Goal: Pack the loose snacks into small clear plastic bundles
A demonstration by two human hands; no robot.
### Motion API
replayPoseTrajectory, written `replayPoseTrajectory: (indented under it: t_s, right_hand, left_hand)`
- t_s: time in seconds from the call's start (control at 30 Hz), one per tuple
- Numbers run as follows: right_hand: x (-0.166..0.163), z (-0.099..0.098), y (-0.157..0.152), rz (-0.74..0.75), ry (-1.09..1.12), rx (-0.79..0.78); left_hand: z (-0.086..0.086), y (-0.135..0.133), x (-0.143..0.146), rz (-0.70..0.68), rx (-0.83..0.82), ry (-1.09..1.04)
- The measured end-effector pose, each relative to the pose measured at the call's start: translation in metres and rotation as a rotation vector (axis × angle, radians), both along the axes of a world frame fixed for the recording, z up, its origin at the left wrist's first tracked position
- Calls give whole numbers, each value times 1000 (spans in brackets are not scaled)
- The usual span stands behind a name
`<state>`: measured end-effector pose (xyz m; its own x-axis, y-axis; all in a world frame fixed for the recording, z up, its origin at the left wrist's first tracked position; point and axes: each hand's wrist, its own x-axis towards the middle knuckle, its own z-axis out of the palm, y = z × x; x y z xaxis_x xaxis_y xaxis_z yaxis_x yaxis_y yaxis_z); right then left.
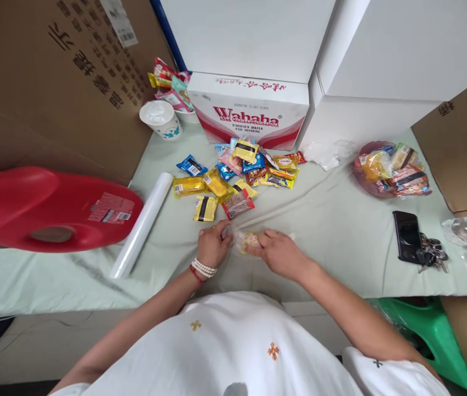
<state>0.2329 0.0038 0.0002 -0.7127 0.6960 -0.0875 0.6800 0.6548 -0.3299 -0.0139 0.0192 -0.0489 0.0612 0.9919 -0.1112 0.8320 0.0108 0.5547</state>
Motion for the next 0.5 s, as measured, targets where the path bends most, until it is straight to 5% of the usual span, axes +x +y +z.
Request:
replayPoseTrajectory:
  t_s: [0.17,0.3,0.4,0.5]
  right_hand:
    - [-4,-13,-23,-47,-79,14]
    - [-7,-17,-20,-75,41,-44]
    - [0,-17,-23,-111,256,-111]
    - [16,-22,-34,-399,359,-17]
  left_hand:
    - [19,-7,-16,27,-8,-442]
    - [38,-14,8,-169,-144,-668]
    - [37,-14,41,-396,-57,-457]
    - [31,-14,60,-526,102,-90]
